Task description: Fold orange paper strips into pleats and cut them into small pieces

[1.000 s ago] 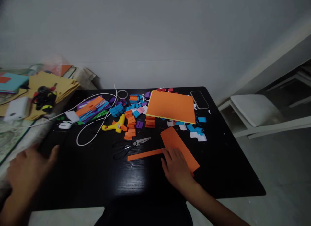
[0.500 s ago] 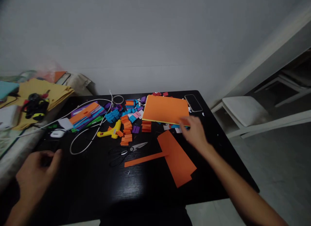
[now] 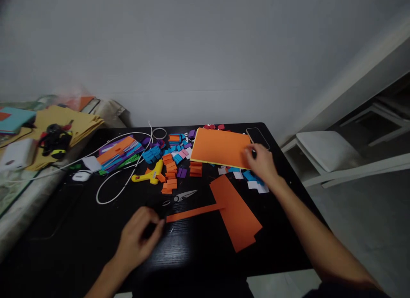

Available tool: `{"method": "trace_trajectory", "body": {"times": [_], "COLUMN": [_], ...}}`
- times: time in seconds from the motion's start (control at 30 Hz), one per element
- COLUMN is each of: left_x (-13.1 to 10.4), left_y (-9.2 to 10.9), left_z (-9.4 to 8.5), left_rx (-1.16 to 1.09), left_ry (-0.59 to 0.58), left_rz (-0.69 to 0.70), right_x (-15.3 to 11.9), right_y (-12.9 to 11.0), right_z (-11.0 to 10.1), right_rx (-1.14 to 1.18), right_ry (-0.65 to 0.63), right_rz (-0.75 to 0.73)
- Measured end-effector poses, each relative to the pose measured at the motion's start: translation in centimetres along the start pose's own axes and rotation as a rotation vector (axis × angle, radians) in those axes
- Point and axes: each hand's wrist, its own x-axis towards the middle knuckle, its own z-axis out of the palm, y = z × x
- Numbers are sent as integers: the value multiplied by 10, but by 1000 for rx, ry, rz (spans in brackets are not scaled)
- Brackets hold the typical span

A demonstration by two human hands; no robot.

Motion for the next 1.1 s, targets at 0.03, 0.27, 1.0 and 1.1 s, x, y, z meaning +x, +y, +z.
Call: {"method": "trace_trajectory", "body": {"times": [0.03, 0.27, 1.0, 1.1], "left_x": [3, 17, 30, 28], "left_y": [7, 19, 7, 7], "left_z": [11, 53, 19, 13], "left_rx": [-24, 80, -195, -219], "left_ry": [-94, -434, -611, -662], "left_rz": [-1, -12, -96, -95], "right_x": [-17, -130, -144, -145], "right_y": [-15, -87, -121, -124], "right_z": [2, 21, 33, 27], "right_rx": [46, 274, 153, 168], "right_ry": [-54, -573, -831, -847], "right_rz": [-51, -238, -375, -320]}}
